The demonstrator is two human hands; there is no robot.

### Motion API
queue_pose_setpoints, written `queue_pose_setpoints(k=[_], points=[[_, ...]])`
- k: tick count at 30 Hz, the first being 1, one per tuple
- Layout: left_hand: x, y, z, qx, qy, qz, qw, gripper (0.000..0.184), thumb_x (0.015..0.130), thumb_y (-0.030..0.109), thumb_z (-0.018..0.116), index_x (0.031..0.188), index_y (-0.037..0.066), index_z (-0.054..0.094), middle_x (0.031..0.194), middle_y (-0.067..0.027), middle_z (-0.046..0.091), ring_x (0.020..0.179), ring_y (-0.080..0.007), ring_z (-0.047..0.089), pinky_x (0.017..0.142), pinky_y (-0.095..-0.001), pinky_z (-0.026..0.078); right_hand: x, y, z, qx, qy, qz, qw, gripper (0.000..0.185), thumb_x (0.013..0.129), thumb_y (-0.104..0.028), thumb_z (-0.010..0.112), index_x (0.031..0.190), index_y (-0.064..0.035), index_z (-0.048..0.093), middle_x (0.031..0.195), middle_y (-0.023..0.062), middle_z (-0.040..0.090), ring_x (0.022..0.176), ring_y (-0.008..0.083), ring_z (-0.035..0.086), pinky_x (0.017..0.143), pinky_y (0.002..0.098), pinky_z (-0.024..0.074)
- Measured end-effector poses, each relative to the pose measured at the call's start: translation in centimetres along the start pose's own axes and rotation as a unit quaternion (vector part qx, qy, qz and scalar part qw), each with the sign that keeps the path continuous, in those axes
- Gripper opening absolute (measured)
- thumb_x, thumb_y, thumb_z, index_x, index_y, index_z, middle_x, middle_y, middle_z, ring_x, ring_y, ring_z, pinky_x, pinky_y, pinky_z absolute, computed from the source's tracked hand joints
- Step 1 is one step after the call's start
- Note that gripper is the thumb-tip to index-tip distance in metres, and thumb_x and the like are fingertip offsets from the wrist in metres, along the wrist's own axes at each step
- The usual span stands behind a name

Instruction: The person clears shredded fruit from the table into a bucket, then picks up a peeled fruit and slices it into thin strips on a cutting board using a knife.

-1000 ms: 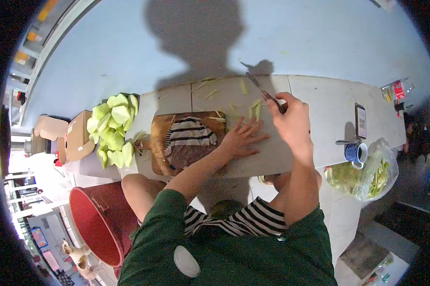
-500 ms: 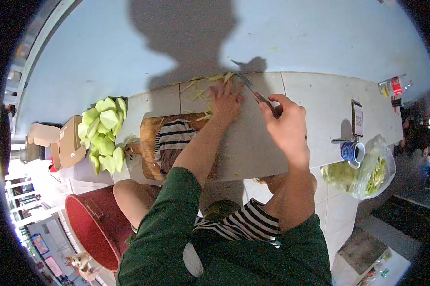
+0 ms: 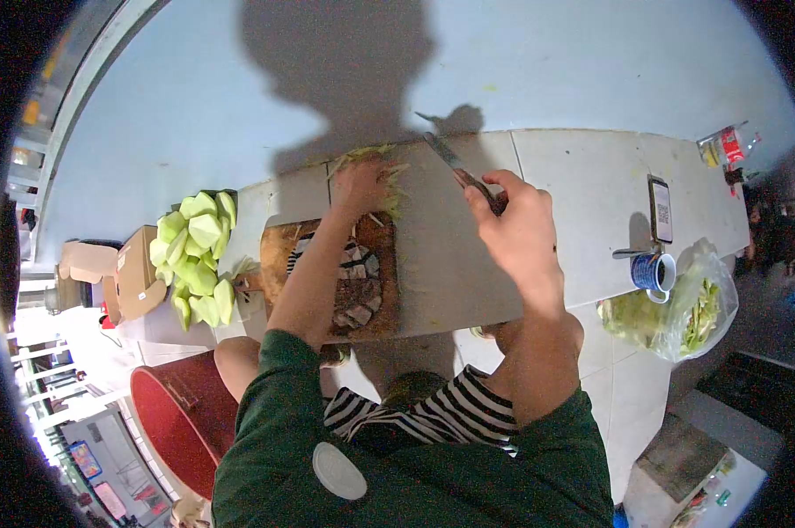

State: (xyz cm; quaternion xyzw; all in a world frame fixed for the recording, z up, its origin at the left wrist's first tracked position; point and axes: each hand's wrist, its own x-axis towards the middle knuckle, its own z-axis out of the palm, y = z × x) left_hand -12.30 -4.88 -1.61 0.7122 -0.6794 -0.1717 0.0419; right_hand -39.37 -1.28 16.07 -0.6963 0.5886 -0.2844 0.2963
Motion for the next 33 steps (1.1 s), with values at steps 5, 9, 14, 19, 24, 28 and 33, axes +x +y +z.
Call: queue_pose_setpoints(k=[5, 9, 14, 19, 24, 28, 33], points=[[-1.7, -2.3, -2.8, -0.107, 0.186, -0.072, 0.974, 0.049, 0.09, 0.03, 0.063, 0.134, 0.008, 0.058, 0.136, -0.0229, 0.054, 0.126, -0.0428, 0.049, 0.111, -0.0534, 0.036, -0.2, -0.6, 0.1, -0.02, -0.021, 0.006, 1.0, 0.03, 0.087, -0.023, 0.074, 0.103, 0.0018, 0.07, 0.063, 0.0185, 0.066, 0.054, 0.0277, 0.065, 0.055, 0.0381, 0.0493], [0.8, -3.8, 2.6, -0.045, 0.189, -0.056, 0.979, 0.056, 0.088, 0.038, 0.064, 0.132, 0.004, 0.057, 0.139, -0.026, 0.05, 0.129, -0.0447, 0.047, 0.11, -0.0563, 0.035, -0.2, -0.5, 0.8, -0.02, -0.013, -0.007, 1.0, 0.03, 0.087, -0.023, 0.074, 0.102, 0.0018, 0.07, 0.062, 0.0174, 0.065, 0.052, 0.0267, 0.063, 0.054, 0.0381, 0.0483], [-0.8, 0.7, -1.4, -0.056, 0.026, -0.096, 0.993, 0.074, 0.083, 0.055, 0.066, 0.144, 0.018, 0.05, 0.155, -0.0242, 0.033, 0.142, -0.0445, 0.033, 0.112, -0.0639, 0.029, -0.2, -0.2, 1.3, -0.019, -0.012, -0.01, 1.0, 0.029, 0.087, -0.024, 0.073, 0.102, 0.0019, 0.071, 0.06, 0.0158, 0.064, 0.049, 0.0242, 0.058, 0.052, 0.0368, 0.0464], [-1.2, 1.0, -1.2, -0.036, -0.058, -0.092, 0.993, 0.097, 0.067, 0.056, 0.081, 0.15, 0.028, 0.041, 0.16, -0.0218, 0.026, 0.144, -0.0494, 0.028, 0.106, -0.069, 0.034, 0.0, -0.3, 0.8, -0.047, -0.018, -0.011, 0.999, 0.029, 0.087, -0.023, 0.073, 0.101, 0.0026, 0.07, 0.06, 0.0151, 0.064, 0.049, 0.024, 0.06, 0.052, 0.0362, 0.0464], [-0.4, 2.2, -2.3, 0.001, -0.109, -0.088, 0.99, 0.126, 0.051, 0.047, 0.094, 0.156, 0.029, 0.028, 0.163, -0.0198, 0.017, 0.142, -0.0552, 0.025, 0.096, -0.0735, 0.04, -0.1, -0.3, 1.1, -0.021, -0.013, -0.015, 1.0, 0.03, 0.087, -0.023, 0.073, 0.102, 0.0025, 0.07, 0.059, 0.0153, 0.064, 0.05, 0.0247, 0.062, 0.052, 0.0365, 0.0475], [1.6, 2.2, -0.5, 0.02, -0.098, -0.097, 0.99, 0.127, 0.054, 0.041, 0.094, 0.157, 0.031, 0.021, 0.163, -0.0206, 0.016, 0.144, -0.0533, 0.023, 0.094, -0.0745, 0.042, -0.2, -0.3, 1.0, -0.02, -0.021, -0.019, 0.999, 0.03, 0.087, -0.023, 0.074, 0.102, 0.0023, 0.07, 0.06, 0.0159, 0.064, 0.05, 0.0255, 0.063, 0.053, 0.0375, 0.0485], [2.7, 1.4, 4.0, 0.101, 0.021, 0.007, 0.995, 0.106, 0.061, 0.042, 0.091, 0.152, 0.027, 0.038, 0.157, -0.0213, 0.031, 0.143, -0.0465, 0.03, 0.096, -0.0651, 0.047, -0.1, -0.3, 1.0, -0.013, -0.015, -0.011, 1.0, 0.031, 0.086, -0.024, 0.074, 0.102, 0.0015, 0.071, 0.06, 0.016, 0.065, 0.051, 0.0265, 0.063, 0.053, 0.0385, 0.0488]])
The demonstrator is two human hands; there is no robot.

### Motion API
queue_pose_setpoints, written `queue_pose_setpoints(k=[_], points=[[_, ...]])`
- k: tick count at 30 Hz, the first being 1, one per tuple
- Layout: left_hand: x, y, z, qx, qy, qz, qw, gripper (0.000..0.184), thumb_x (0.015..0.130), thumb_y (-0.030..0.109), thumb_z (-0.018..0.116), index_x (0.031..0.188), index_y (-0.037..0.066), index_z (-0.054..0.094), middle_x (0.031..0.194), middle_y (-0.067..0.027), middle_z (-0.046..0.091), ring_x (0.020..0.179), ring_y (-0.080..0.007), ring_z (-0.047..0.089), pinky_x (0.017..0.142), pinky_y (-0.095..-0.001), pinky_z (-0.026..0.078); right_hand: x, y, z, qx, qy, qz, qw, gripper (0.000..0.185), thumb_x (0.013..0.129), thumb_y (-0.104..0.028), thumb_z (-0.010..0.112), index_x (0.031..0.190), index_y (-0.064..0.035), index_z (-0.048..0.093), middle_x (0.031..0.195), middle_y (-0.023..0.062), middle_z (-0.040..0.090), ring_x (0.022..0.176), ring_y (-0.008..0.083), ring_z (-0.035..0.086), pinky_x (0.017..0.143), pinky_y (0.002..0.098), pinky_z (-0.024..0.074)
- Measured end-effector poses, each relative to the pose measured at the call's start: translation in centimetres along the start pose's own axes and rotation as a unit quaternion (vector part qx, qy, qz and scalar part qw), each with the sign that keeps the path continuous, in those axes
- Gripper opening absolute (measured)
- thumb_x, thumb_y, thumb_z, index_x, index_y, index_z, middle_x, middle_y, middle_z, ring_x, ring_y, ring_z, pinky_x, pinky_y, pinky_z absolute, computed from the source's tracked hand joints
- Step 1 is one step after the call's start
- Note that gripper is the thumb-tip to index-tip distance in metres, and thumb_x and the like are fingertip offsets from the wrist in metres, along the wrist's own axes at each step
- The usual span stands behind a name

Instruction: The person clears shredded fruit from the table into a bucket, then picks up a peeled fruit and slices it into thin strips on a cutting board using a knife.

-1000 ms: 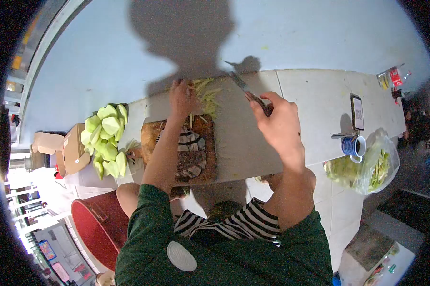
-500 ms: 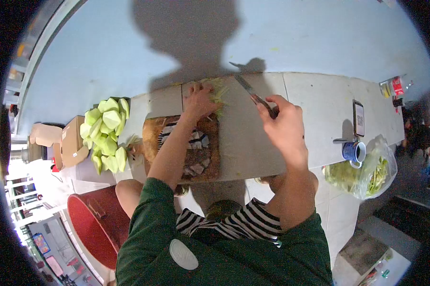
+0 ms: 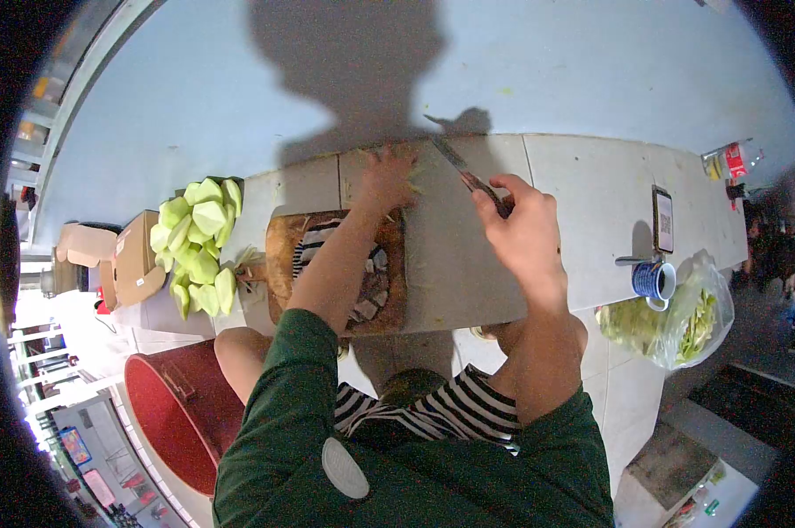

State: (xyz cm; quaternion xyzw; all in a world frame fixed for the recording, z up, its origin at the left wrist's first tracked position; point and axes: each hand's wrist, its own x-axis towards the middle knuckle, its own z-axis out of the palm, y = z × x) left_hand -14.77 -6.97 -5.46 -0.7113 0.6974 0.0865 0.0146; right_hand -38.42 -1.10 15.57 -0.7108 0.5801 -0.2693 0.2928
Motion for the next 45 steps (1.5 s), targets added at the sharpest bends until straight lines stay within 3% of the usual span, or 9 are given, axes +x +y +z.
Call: queue_pose_setpoints(k=[3, 5, 9, 12, 23, 30, 35, 39, 45], points=[[-2.2, 1.6, -2.7, -0.019, -0.004, 0.002, 1.0, 0.065, 0.075, 0.021, 0.08, 0.136, 0.015, 0.055, 0.142, -0.0192, 0.051, 0.132, -0.0505, 0.044, 0.086, -0.0515, 0.058, -0.2, -0.1, 0.0, -0.014, -0.003, 0.004, 1.0, 0.031, 0.086, -0.025, 0.074, 0.103, 0.0011, 0.071, 0.06, 0.0158, 0.065, 0.052, 0.0264, 0.064, 0.054, 0.0388, 0.049], [-2.0, 1.6, -1.7, -0.055, 0.042, -0.014, 0.998, 0.03, 0.086, 0.014, 0.068, 0.115, 0.01, 0.067, 0.124, -0.0151, 0.064, 0.119, -0.0412, 0.058, 0.082, -0.0461, 0.06, -0.2, -0.1, 0.2, -0.016, -0.003, 0.004, 1.0, 0.031, 0.086, -0.025, 0.074, 0.103, 0.001, 0.071, 0.061, 0.0158, 0.065, 0.052, 0.0264, 0.064, 0.054, 0.0389, 0.0491], [-1.3, 1.4, -1.7, -0.032, 0.014, 0.001, 0.999, 0.033, 0.088, 0.009, 0.063, 0.121, 0.012, 0.066, 0.108, -0.0183, 0.069, 0.102, -0.0396, 0.068, 0.087, -0.0492, 0.056, -0.2, -0.3, 0.4, -0.013, -0.01, 0.018, 1.0, 0.032, 0.086, -0.026, 0.074, 0.103, 0.0012, 0.071, 0.065, 0.0169, 0.067, 0.055, 0.0275, 0.065, 0.057, 0.0391, 0.0506], [-1.9, 1.3, -3.4, 0.021, -0.035, 0.012, 0.999, 0.017, 0.091, 0.014, 0.06, 0.101, 0.011, 0.073, 0.106, -0.0116, 0.072, 0.099, -0.0312, 0.07, 0.078, -0.041, 0.06, -0.1, 0.1, 0.6, -0.026, -0.013, 0.009, 1.0, 0.033, 0.086, -0.026, 0.075, 0.103, 0.0013, 0.071, 0.066, 0.0173, 0.067, 0.057, 0.0278, 0.066, 0.059, 0.0394, 0.0512], [-0.5, -2.8, -4.0, -0.307, 0.178, -0.012, 0.935, 0.015, 0.072, -0.001, 0.061, 0.086, -0.001, 0.065, 0.079, -0.0259, 0.064, 0.084, -0.0452, 0.065, 0.077, -0.0498, 0.052, -0.1, 0.1, 0.5, -0.025, -0.007, -0.008, 1.0, 0.031, 0.086, -0.023, 0.074, 0.103, 0.0028, 0.071, 0.064, 0.0174, 0.066, 0.055, 0.0266, 0.064, 0.057, 0.0391, 0.0498], [-0.4, -0.1, -2.8, -0.284, 0.088, 0.095, 0.95, 0.046, 0.073, 0.015, 0.073, 0.118, 0.013, 0.063, 0.12, -0.021, 0.063, 0.117, -0.0415, 0.058, 0.094, -0.0506, 0.05, -0.1, 0.2, 0.5, -0.029, -0.003, -0.013, 0.999, 0.03, 0.086, -0.022, 0.074, 0.101, 0.0034, 0.07, 0.064, 0.0177, 0.066, 0.054, 0.0266, 0.065, 0.056, 0.0385, 0.0496], [-3.9, 2.6, -5.5, -0.023, -0.031, 0.043, 0.998, 0.093, 0.061, 0.046, 0.086, 0.144, 0.031, 0.047, 0.151, -0.0129, 0.035, 0.136, -0.0461, 0.037, 0.104, -0.0519, 0.046, -0.2, 0.4, 0.4, -0.024, 0.002, -0.019, 1.0, 0.03, 0.086, -0.022, 0.074, 0.102, 0.003, 0.07, 0.064, 0.0179, 0.066, 0.054, 0.0263, 0.065, 0.055, 0.0378, 0.0494], [-3.2, 3.6, -4.5, -0.068, -0.056, 0.009, 0.996, 0.071, 0.071, 0.034, 0.08, 0.138, 0.029, 0.055, 0.148, -0.0144, 0.042, 0.139, -0.0411, 0.037, 0.104, -0.0622, 0.044, -0.2, -0.2, 0.3, -0.029, -0.012, -0.008, 0.999, 0.03, 0.087, -0.023, 0.074, 0.103, 0.0025, 0.071, 0.065, 0.0173, 0.066, 0.054, 0.025, 0.065, 0.055, 0.0373, 0.0493], [-2.8, 4.3, -1.9, -0.057, -0.068, 0.034, 0.995, 0.038, 0.082, 0.021, 0.073, 0.119, 0.02, 0.068, 0.129, -0.0094, 0.058, 0.123, -0.0348, 0.055, 0.097, -0.0482, 0.053, -0.3, 0.0, 0.7, -0.042, -0.012, -0.016, 0.999, 0.031, 0.086, -0.023, 0.074, 0.104, 0.0022, 0.071, 0.064, 0.016, 0.067, 0.053, 0.0227, 0.063, 0.054, 0.036, 0.0487]])
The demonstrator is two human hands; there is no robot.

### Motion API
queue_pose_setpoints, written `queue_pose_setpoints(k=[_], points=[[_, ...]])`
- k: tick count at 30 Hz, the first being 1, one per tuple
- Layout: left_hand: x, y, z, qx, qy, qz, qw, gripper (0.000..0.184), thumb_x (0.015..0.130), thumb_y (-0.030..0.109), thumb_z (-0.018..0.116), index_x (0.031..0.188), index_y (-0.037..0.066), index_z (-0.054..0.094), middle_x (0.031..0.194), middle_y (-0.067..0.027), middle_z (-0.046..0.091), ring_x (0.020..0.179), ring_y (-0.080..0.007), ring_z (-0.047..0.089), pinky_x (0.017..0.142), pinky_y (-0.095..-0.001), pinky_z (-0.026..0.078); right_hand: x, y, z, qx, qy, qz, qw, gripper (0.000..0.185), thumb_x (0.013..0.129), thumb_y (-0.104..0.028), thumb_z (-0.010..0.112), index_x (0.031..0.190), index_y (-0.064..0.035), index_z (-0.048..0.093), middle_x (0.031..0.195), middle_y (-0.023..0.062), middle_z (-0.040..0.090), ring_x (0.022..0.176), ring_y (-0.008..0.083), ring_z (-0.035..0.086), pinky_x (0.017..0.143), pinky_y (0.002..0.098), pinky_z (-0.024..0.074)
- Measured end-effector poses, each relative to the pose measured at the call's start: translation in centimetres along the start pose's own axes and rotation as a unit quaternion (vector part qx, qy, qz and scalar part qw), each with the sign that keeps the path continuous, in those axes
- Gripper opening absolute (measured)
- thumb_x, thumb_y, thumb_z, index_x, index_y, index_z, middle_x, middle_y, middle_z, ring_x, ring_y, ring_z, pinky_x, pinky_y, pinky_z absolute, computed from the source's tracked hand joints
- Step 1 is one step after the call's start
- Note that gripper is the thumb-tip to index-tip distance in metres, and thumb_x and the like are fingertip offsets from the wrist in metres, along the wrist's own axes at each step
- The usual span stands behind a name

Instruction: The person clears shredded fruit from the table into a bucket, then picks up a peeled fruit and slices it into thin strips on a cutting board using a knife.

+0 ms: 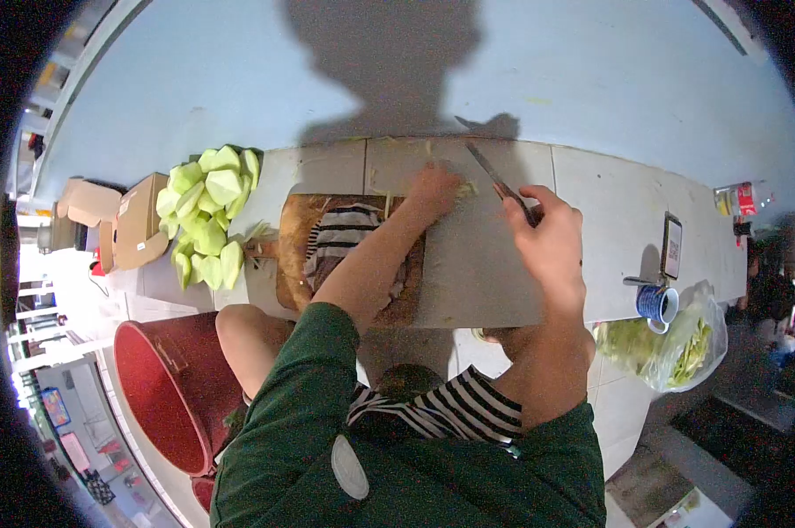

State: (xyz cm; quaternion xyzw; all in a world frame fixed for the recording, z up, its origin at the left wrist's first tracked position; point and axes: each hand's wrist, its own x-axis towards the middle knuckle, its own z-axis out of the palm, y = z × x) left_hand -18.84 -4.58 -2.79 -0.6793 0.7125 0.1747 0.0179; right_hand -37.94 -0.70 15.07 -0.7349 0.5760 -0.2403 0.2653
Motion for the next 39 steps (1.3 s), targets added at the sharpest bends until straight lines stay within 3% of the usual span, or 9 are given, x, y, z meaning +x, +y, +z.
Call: queue_pose_setpoints(k=[9, 13, 15, 17, 20, 29, 33, 35, 39], points=[[3.0, -4.1, 3.0, -0.136, 0.219, 0.01, 0.966, 0.016, 0.083, 0.006, 0.069, 0.098, 0.003, 0.071, 0.099, -0.0156, 0.071, 0.094, -0.0299, 0.07, 0.081, -0.0435, 0.057, 0.1, -0.3, 0.3, -0.01, -0.008, 0.018, 1.0, 0.031, 0.086, -0.022, 0.074, 0.106, 0.0023, 0.071, 0.065, 0.0154, 0.068, 0.054, 0.022, 0.064, 0.055, 0.036, 0.0492], [-2.8, -8.5, -6.8, -0.564, 0.239, -0.208, 0.763, 0.016, 0.074, 0.0, 0.075, 0.088, 0.0, 0.069, 0.077, -0.0083, 0.069, 0.066, -0.0199, 0.066, 0.063, -0.0344, 0.056, 0.2, 0.3, 0.2, -0.011, 0.002, 0.008, 1.0, 0.03, 0.087, -0.021, 0.074, 0.106, 0.0027, 0.071, 0.064, 0.0147, 0.067, 0.053, 0.0201, 0.063, 0.055, 0.0349, 0.0484], [-5.7, -13.7, -7.8, -0.533, 0.232, -0.198, 0.789, 0.021, 0.075, 0.003, 0.078, 0.092, -0.003, 0.068, 0.088, -0.0066, 0.072, 0.072, -0.0167, 0.066, 0.067, -0.0319, 0.056, 0.2, 0.3, 0.0, -0.006, -0.008, 0.012, 1.0, 0.03, 0.088, -0.021, 0.073, 0.106, 0.0028, 0.071, 0.065, 0.0147, 0.067, 0.054, 0.0198, 0.062, 0.055, 0.0343, 0.0483], [-12.6, -17.7, -10.4, -0.672, 0.248, -0.116, 0.688, 0.03, 0.075, 0.008, 0.081, 0.098, -0.004, 0.065, 0.099, -0.0064, 0.072, 0.082, -0.0145, 0.066, 0.075, -0.0328, 0.056, 0.1, 0.2, 0.0, -0.004, -0.019, 0.016, 1.0, 0.03, 0.088, -0.021, 0.073, 0.107, 0.0029, 0.071, 0.065, 0.0146, 0.067, 0.054, 0.0195, 0.062, 0.055, 0.0337, 0.0482], [-25.4, -27.0, -10.5, -0.6, 0.381, -0.233, 0.664, 0.043, 0.08, 0.011, 0.076, 0.118, 0.0, 0.06, 0.108, -0.0135, 0.07, 0.095, -0.0194, 0.066, 0.081, -0.0412, 0.056, -0.3, -0.2, 0.2, -0.003, -0.012, 0.007, 1.0, 0.03, 0.089, -0.021, 0.073, 0.106, 0.0028, 0.071, 0.065, 0.0142, 0.067, 0.054, 0.0188, 0.061, 0.054, 0.0331, 0.0475], [-61.2, -24.7, -11.6, -0.333, 0.573, -0.493, 0.563, 0.009, 0.088, 0.0, 0.06, 0.097, 0.002, 0.06, 0.071, -0.0063, 0.06, 0.059, -0.0146, 0.06, 0.049, -0.0269, 0.05, -1.4, -0.7, 2.6, -0.026, -0.04, -0.008, 0.999, 0.03, 0.09, -0.022, 0.072, 0.107, 0.0028, 0.071, 0.062, 0.0109, 0.063, 0.052, 0.0151, 0.057, 0.051, 0.0328, 0.0448], [-70.6, -29.7, 5.2, -0.222, 0.216, -0.585, 0.75, 0.033, 0.095, 0.033, 0.058, 0.102, 0.004, 0.07, 0.083, -0.0078, 0.071, 0.073, -0.0235, 0.067, 0.063, -0.0384, 0.054, -1.9, -0.8, 3.7, 0.022, -0.073, 0.005, 0.997, 0.029, 0.091, -0.022, 0.072, 0.109, 0.0016, 0.07, 0.06, 0.0056, 0.06, 0.048, 0.0104, 0.052, 0.046, 0.0301, 0.0399], [-72.5, -31.5, 12.8, -0.283, 0.364, -0.58, 0.672, 0.031, 0.092, 0.03, 0.063, 0.104, 0.003, 0.074, 0.083, -0.0118, 0.073, 0.078, -0.0248, 0.069, 0.073, -0.0371, 0.055, -2.1, -1.3, 4.0, 0.026, -0.084, 0.016, 0.996, 0.03, 0.091, -0.021, 0.071, 0.111, 0.0008, 0.07, 0.06, 0.005, 0.06, 0.05, 0.0105, 0.052, 0.048, 0.0304, 0.04], [-66.8, -25.5, -1.6, -0.091, 0.29, -0.634, 0.711, 0.021, 0.089, 0.011, 0.066, 0.105, -0.001, 0.074, 0.084, -0.0135, 0.073, 0.076, -0.0203, 0.069, 0.075, -0.0345, 0.055, -3.0, -1.7, 4.4, 0.043, -0.113, 0.018, 0.993, 0.028, 0.092, -0.021, 0.071, 0.107, 0.0018, 0.069, 0.064, 0.0048, 0.062, 0.048, 0.0097, 0.052, 0.046, 0.0281, 0.0396]])
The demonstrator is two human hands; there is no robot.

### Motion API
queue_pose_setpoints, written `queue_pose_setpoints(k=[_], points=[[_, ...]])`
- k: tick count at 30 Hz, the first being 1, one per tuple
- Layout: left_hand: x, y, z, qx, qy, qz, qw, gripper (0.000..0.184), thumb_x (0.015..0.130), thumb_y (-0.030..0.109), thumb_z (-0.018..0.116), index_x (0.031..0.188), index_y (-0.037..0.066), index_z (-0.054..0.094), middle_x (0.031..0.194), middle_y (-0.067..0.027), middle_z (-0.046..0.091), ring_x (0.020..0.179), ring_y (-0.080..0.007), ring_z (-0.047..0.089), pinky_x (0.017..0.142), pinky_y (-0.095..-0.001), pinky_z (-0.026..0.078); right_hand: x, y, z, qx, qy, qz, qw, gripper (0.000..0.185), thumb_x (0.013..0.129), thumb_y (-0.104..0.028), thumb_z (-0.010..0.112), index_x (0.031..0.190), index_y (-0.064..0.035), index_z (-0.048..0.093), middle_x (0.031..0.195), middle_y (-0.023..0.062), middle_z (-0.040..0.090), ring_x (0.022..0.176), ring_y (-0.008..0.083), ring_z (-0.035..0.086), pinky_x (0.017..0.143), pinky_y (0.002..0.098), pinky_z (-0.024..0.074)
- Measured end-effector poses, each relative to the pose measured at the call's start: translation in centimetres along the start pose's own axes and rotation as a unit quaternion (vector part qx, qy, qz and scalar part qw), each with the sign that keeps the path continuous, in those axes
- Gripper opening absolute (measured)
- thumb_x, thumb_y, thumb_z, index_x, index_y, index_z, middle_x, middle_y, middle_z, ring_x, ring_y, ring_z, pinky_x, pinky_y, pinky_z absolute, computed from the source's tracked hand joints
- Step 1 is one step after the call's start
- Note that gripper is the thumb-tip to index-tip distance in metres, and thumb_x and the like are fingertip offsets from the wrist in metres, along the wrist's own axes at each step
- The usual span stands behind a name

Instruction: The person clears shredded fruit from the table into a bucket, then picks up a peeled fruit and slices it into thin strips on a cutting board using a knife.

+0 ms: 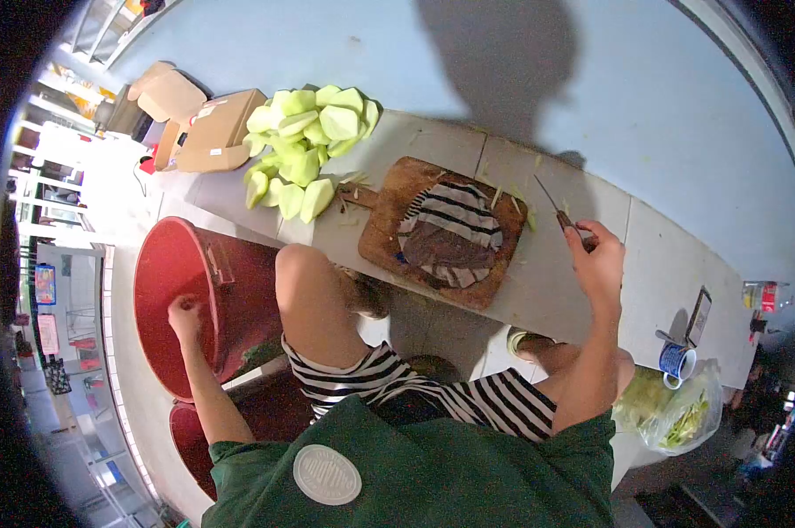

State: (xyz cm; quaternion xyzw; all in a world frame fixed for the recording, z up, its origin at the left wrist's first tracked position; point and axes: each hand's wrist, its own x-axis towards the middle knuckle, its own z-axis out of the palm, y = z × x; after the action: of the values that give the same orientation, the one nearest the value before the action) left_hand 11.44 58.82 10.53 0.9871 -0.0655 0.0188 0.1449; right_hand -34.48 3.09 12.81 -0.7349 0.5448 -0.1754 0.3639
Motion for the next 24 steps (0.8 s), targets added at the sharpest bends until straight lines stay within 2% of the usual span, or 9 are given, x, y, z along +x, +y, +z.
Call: queue_pose_setpoints(k=[5, 7, 9, 11, 13, 16, 19, 20, 24], points=[[-0.6, 12.4, -2.9, -0.165, 0.08, 0.13, 0.974, 0.02, 0.086, -0.001, 0.062, 0.103, -0.004, 0.072, 0.083, -0.0146, 0.073, 0.07, -0.0177, 0.067, 0.069, -0.0312, 0.054, 0.1, 0.9, 1.5, -0.039, 0.007, -0.028, 0.999, 0.032, 0.089, -0.025, 0.074, 0.11, -0.002, 0.07, 0.062, 0.0055, 0.062, 0.054, 0.0129, 0.055, 0.052, 0.0319, 0.0432], [-0.8, 17.3, -1.6, -0.194, 0.033, 0.186, 0.963, 0.023, 0.086, -0.002, 0.061, 0.107, -0.004, 0.071, 0.086, -0.0155, 0.074, 0.073, -0.0174, 0.067, 0.07, -0.0297, 0.053, -0.8, -0.2, 2.4, -0.027, -0.033, -0.021, 0.999, 0.034, 0.087, -0.026, 0.076, 0.112, -0.0048, 0.07, 0.067, 0.0066, 0.064, 0.059, 0.0146, 0.057, 0.057, 0.0333, 0.0466], [-0.1, 21.0, 1.3, -0.233, -0.091, 0.228, 0.941, 0.03, 0.086, -0.001, 0.061, 0.116, -0.004, 0.068, 0.095, -0.0176, 0.073, 0.081, -0.0193, 0.069, 0.075, -0.0315, 0.054, -1.6, -0.4, 3.5, -0.02, -0.057, -0.038, 0.997, 0.035, 0.086, -0.027, 0.077, 0.112, -0.0057, 0.07, 0.07, 0.0076, 0.066, 0.061, 0.0151, 0.059, 0.06, 0.0332, 0.0482], [0.2, 24.9, 4.0, -0.153, -0.2, 0.261, 0.932, 0.039, 0.085, 0.003, 0.063, 0.123, -0.003, 0.063, 0.105, -0.0212, 0.072, 0.092, -0.0268, 0.07, 0.082, -0.0377, 0.055, -2.3, -0.5, 4.6, -0.012, -0.081, -0.055, 0.995, 0.036, 0.085, -0.027, 0.077, 0.113, -0.0065, 0.07, 0.073, 0.0086, 0.067, 0.063, 0.0155, 0.06, 0.063, 0.0332, 0.0497], [1.9, 27.0, 9.0, -0.051, -0.244, 0.275, 0.928, 0.052, 0.079, 0.015, 0.071, 0.127, 0.0, 0.058, 0.109, -0.0231, 0.07, 0.099, -0.0357, 0.069, 0.09, -0.0432, 0.054, -3.1, -0.6, 5.5, -0.028, -0.147, -0.06, 0.987, 0.037, 0.084, -0.028, 0.078, 0.113, -0.007, 0.07, 0.081, 0.0116, 0.07, 0.071, 0.0173, 0.064, 0.069, 0.034, 0.0519], [3.4, 27.9, 15.1, 0.066, -0.286, 0.24, 0.926, 0.065, 0.072, 0.025, 0.077, 0.129, 0.004, 0.055, 0.111, -0.0236, 0.069, 0.109, -0.0403, 0.064, 0.096, -0.0456, 0.051, -5.0, -2.6, 6.2, -0.046, -0.158, -0.065, 0.984, 0.038, 0.084, -0.028, 0.077, 0.115, -0.0068, 0.068, 0.085, 0.0124, 0.072, 0.076, 0.0204, 0.068, 0.072, 0.0357, 0.0531], [4.5, 28.1, 18.2, 0.077, -0.268, 0.175, 0.944, 0.075, 0.067, 0.028, 0.08, 0.132, 0.007, 0.051, 0.119, -0.0246, 0.065, 0.119, -0.0413, 0.058, 0.1, -0.0457, 0.049, -6.2, -3.1, 7.6, -0.035, -0.169, -0.079, 0.982, 0.039, 0.086, -0.027, 0.075, 0.118, -0.0062, 0.066, 0.088, 0.0131, 0.073, 0.079, 0.0256, 0.07, 0.073, 0.0375, 0.0539], [4.8, 28.2, 18.9, 0.063, -0.264, 0.173, 0.947, 0.075, 0.068, 0.025, 0.08, 0.134, 0.007, 0.049, 0.128, -0.027, 0.06, 0.125, -0.0411, 0.052, 0.101, -0.0475, 0.047, -6.3, -2.2, 8.4, -0.003, -0.159, -0.121, 0.98, 0.04, 0.087, -0.028, 0.073, 0.119, -0.0055, 0.065, 0.089, 0.0148, 0.073, 0.079, 0.0301, 0.071, 0.072, 0.039, 0.0544], [5.1, 28.4, 20.0, 0.096, -0.243, 0.153, 0.953, 0.074, 0.071, 0.022, 0.079, 0.137, 0.008, 0.047, 0.135, -0.0303, 0.052, 0.123, -0.0394, 0.054, 0.1, -0.0483, 0.048, -6.4, -2.3, 10.9, -0.01, -0.179, -0.099, 0.979, 0.04, 0.088, -0.029, 0.072, 0.118, -0.0038, 0.064, 0.089, 0.0184, 0.071, 0.08, 0.0325, 0.071, 0.073, 0.0401, 0.0546]])
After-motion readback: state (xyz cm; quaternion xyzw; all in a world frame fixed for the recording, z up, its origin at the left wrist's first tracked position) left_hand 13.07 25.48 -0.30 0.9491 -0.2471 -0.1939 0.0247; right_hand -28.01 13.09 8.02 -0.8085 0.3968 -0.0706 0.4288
